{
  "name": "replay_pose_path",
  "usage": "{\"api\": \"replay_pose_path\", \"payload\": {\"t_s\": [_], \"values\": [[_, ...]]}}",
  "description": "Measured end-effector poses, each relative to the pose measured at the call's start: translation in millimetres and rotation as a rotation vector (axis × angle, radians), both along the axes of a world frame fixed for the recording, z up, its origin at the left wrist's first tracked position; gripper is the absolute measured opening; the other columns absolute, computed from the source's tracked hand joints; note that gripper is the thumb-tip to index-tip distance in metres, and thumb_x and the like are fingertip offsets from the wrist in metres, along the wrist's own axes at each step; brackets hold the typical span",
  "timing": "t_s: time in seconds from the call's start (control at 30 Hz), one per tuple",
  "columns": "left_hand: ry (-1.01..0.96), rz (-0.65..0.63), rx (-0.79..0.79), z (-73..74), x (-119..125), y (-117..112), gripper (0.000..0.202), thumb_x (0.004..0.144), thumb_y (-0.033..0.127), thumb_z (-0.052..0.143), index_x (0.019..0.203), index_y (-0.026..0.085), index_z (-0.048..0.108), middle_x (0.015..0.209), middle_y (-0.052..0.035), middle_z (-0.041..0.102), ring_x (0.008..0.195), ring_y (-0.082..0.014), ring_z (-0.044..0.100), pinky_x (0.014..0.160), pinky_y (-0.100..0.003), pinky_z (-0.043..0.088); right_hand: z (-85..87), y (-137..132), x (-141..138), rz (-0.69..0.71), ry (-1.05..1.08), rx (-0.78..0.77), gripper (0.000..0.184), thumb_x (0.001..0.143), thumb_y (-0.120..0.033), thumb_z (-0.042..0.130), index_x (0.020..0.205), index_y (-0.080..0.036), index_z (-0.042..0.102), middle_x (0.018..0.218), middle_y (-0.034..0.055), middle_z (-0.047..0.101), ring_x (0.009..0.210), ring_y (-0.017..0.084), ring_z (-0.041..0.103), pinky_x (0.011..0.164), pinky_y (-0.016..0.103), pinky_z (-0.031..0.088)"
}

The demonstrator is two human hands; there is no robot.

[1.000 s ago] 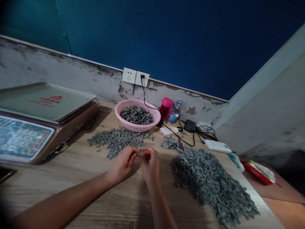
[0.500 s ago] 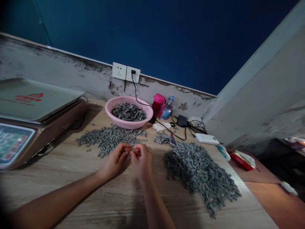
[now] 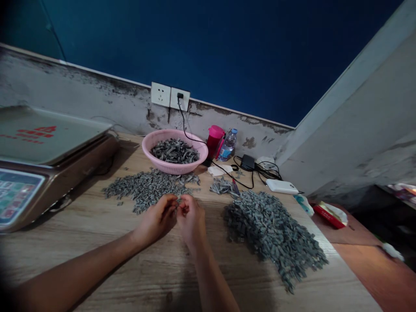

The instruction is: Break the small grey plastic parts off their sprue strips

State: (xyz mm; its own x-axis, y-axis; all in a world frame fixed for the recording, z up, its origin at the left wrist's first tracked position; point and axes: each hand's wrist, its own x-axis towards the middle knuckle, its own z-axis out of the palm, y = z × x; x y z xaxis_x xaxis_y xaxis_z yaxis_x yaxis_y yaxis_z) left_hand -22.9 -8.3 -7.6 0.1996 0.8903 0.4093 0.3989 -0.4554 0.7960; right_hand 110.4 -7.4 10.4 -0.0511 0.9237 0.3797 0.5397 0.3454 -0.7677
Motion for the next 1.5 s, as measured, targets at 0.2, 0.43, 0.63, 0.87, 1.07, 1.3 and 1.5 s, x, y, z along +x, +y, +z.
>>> {"api": "replay_pose_path", "payload": {"t_s": [0.2,0.43,0.63,0.87,1.07,1.3,1.5], "values": [[0.042,-0.022,0.026,2.9,0.2,-1.7,0.023,0.088,0.019,0.037,0.110,0.020,0.045,0.095,-0.0065,0.062,0.085,-0.0162,0.061,0.076,-0.028,0.048,1.3,-1.0,-3.1,-0.016,-0.004,-0.042,0.031,0.069,-0.013,0.049,0.100,-0.017,0.053,0.063,-0.0017,0.057,0.057,0.014,0.056,0.059,0.025,0.045],[0.141,-0.042,0.045,4.9,-1.2,0.9,0.023,0.087,0.019,0.036,0.109,0.018,0.044,0.097,-0.0082,0.062,0.085,-0.0186,0.061,0.074,-0.030,0.048,-0.8,-0.2,-1.9,-0.025,0.076,-0.083,0.030,0.068,-0.015,0.052,0.098,-0.018,0.054,0.062,-0.0024,0.056,0.055,0.014,0.054,0.057,0.024,0.045],[0.162,-0.054,0.099,4.6,-2.5,1.2,0.022,0.089,0.021,0.034,0.108,0.019,0.045,0.099,-0.0074,0.062,0.088,-0.0179,0.060,0.076,-0.030,0.047,-1.9,0.4,0.4,0.033,0.082,-0.073,0.037,0.071,-0.015,0.051,0.108,-0.017,0.051,0.068,-0.0004,0.059,0.062,0.015,0.057,0.063,0.026,0.047],[0.238,-0.064,0.118,9.2,-4.1,-1.5,0.020,0.090,0.024,0.033,0.103,0.020,0.048,0.093,-0.0055,0.062,0.084,-0.0178,0.059,0.074,-0.029,0.045,-5.4,1.8,4.1,0.097,0.068,-0.063,0.038,0.071,-0.014,0.050,0.110,-0.017,0.050,0.068,0.0000,0.059,0.062,0.015,0.057,0.063,0.026,0.047],[0.275,-0.074,0.147,6.5,-2.2,-1.1,0.019,0.089,0.022,0.034,0.102,0.019,0.048,0.089,-0.0059,0.062,0.080,-0.0182,0.058,0.071,-0.029,0.045,-6.4,1.7,3.6,0.060,0.035,-0.098,0.037,0.069,-0.015,0.051,0.106,-0.017,0.053,0.067,0.0000,0.059,0.063,0.016,0.058,0.065,0.027,0.047],[0.228,-0.109,0.145,1.1,-0.4,-3.1,0.024,0.085,0.014,0.039,0.107,0.018,0.045,0.097,-0.0063,0.062,0.086,-0.0171,0.059,0.074,-0.028,0.047,-2.2,-1.2,1.9,0.009,0.019,-0.138,0.035,0.064,-0.012,0.053,0.099,-0.017,0.055,0.065,-0.0016,0.056,0.061,0.015,0.057,0.062,0.025,0.046],[0.199,-0.059,0.188,-9.8,0.4,-4.0,0.030,0.082,0.013,0.042,0.112,0.019,0.044,0.100,-0.0065,0.061,0.089,-0.0175,0.057,0.077,-0.029,0.047,-1.1,-6.5,-9.9,-0.080,0.020,-0.147,0.033,0.063,-0.008,0.052,0.094,-0.019,0.057,0.066,-0.0009,0.057,0.060,0.014,0.056,0.060,0.024,0.045]]}}
